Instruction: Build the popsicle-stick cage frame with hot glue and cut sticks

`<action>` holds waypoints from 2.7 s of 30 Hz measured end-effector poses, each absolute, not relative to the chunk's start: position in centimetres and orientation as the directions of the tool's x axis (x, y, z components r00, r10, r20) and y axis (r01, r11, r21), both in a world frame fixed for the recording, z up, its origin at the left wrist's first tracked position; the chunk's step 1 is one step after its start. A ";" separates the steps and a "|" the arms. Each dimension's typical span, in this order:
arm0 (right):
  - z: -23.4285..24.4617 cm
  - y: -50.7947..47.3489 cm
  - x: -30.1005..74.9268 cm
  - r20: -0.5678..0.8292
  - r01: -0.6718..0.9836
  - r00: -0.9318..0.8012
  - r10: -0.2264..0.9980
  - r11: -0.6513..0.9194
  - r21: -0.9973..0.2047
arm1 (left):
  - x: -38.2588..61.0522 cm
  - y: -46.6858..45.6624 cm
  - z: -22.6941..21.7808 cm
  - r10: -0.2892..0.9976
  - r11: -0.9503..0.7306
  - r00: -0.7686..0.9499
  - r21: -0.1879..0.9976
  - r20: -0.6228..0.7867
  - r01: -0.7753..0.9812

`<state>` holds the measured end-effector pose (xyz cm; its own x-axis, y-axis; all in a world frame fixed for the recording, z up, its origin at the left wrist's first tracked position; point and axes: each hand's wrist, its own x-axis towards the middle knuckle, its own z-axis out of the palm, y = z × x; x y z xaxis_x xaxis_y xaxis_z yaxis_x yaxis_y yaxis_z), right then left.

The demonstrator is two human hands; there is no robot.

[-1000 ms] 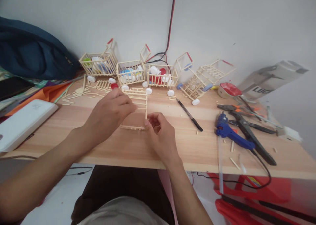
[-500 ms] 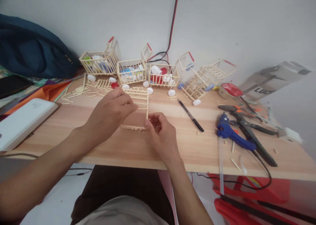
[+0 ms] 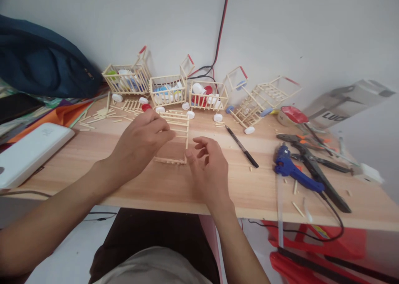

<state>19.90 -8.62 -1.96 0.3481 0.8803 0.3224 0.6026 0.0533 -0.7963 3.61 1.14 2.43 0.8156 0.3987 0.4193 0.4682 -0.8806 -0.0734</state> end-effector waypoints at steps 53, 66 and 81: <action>0.0 -3.8 18.1 0.615 0.966 -0.125 0.779 0.236 -0.102 | -1.2 -0.8 -0.2 0.922 -0.331 0.338 0.842 0.192 0.426; -0.2 -3.8 18.2 0.625 0.960 -0.109 0.773 0.245 -0.135 | -1.1 -0.9 -0.3 0.915 -0.348 0.346 0.841 0.207 0.416; 0.3 -4.1 18.4 0.628 0.966 -0.133 0.767 0.243 -0.092 | -1.2 -1.0 -0.5 0.916 -0.349 0.340 0.844 0.214 0.408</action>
